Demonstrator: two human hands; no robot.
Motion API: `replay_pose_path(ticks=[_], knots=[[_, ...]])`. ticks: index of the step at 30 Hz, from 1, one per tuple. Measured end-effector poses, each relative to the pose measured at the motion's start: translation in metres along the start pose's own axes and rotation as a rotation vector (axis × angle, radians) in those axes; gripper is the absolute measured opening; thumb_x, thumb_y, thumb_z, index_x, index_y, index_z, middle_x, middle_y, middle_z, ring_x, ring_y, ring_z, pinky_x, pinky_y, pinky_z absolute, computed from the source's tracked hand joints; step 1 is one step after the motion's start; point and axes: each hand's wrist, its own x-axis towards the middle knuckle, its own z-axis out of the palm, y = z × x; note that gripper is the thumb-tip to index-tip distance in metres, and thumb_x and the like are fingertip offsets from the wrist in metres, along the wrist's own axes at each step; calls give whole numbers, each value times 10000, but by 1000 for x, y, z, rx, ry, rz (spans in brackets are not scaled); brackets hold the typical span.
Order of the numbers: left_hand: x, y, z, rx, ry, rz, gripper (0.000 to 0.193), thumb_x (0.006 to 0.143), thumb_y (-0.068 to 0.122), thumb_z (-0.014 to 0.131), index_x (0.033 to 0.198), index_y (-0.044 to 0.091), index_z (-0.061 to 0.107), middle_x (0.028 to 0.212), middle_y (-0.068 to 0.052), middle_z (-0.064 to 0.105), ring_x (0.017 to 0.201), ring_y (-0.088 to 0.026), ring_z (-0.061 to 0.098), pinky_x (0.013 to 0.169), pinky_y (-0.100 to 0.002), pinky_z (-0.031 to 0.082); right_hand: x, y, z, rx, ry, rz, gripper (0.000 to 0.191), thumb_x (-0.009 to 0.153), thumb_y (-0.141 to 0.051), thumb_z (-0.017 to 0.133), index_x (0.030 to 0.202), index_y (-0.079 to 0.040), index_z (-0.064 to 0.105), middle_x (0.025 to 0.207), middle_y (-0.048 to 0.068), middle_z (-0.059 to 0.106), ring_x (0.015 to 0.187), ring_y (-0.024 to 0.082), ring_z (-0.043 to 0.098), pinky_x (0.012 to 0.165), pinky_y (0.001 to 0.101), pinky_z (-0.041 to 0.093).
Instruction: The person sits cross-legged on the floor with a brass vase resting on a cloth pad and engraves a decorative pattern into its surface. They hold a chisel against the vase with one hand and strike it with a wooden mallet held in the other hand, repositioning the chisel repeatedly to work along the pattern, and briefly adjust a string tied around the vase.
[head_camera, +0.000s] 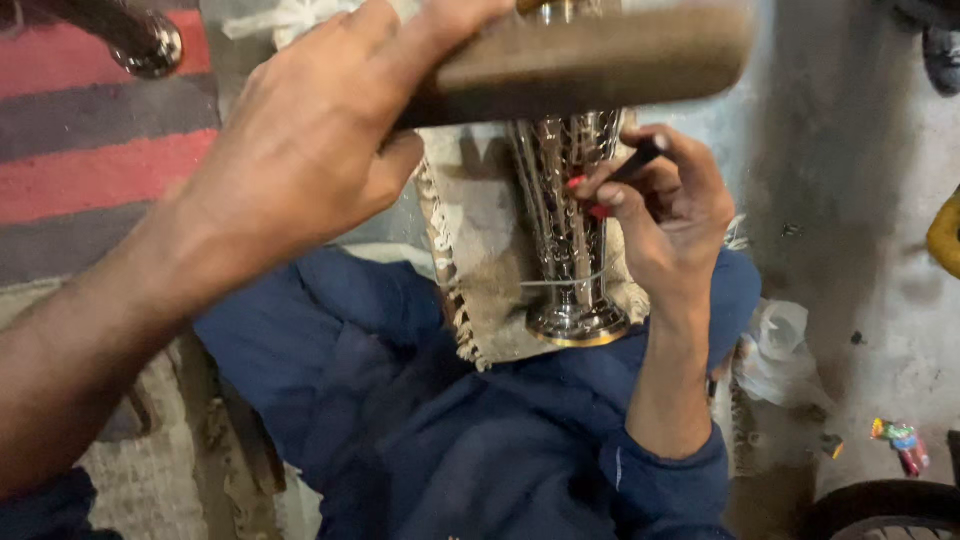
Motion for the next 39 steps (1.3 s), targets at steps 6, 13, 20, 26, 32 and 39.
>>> replay_pose_path(ticks=[6,13,20,26,32,39], knots=[[6,-1,1,-220,31,-33,704,875,-41,687,1509,44,395,1206,-277,615,1052,-498,606,851,-546,478,0,-7,2,-53,-23,-14,308,1101,98,674,1353,17,517,996,161,736,973,206,759,845,278,636],[16,7,-15,158,56,148,507,884,-10,729,1364,97,606,1083,-206,643,1003,-437,634,807,-548,467,1,-15,8,-68,1,-34,341,1047,127,656,1356,39,543,1081,159,709,1003,207,755,862,302,663],[1,3,-11,459,84,135,514,881,29,758,1361,145,615,1034,-180,647,988,-379,669,758,-508,500,1,-5,4,87,93,13,292,1104,99,642,1352,6,519,1018,170,739,965,226,772,872,331,668],[-25,9,9,-405,96,-59,673,884,-20,683,1469,96,372,1181,-205,651,1097,-370,674,898,-416,549,-19,-3,-2,135,209,42,367,1104,92,682,1368,-22,454,1050,181,726,955,224,749,821,328,644],[-60,23,86,-1007,205,-351,558,1001,-21,672,1498,46,427,1099,-77,672,1016,-147,674,961,-314,586,-32,-9,8,-80,107,-20,355,1114,116,666,1367,-9,450,1078,214,693,982,241,753,874,325,652],[-39,21,65,-900,118,-415,597,929,49,670,1450,40,378,1039,-62,700,930,-157,716,853,-316,604,-33,-9,19,-161,146,-61,341,1130,112,668,1339,-9,426,1047,208,724,966,224,754,852,295,642]])
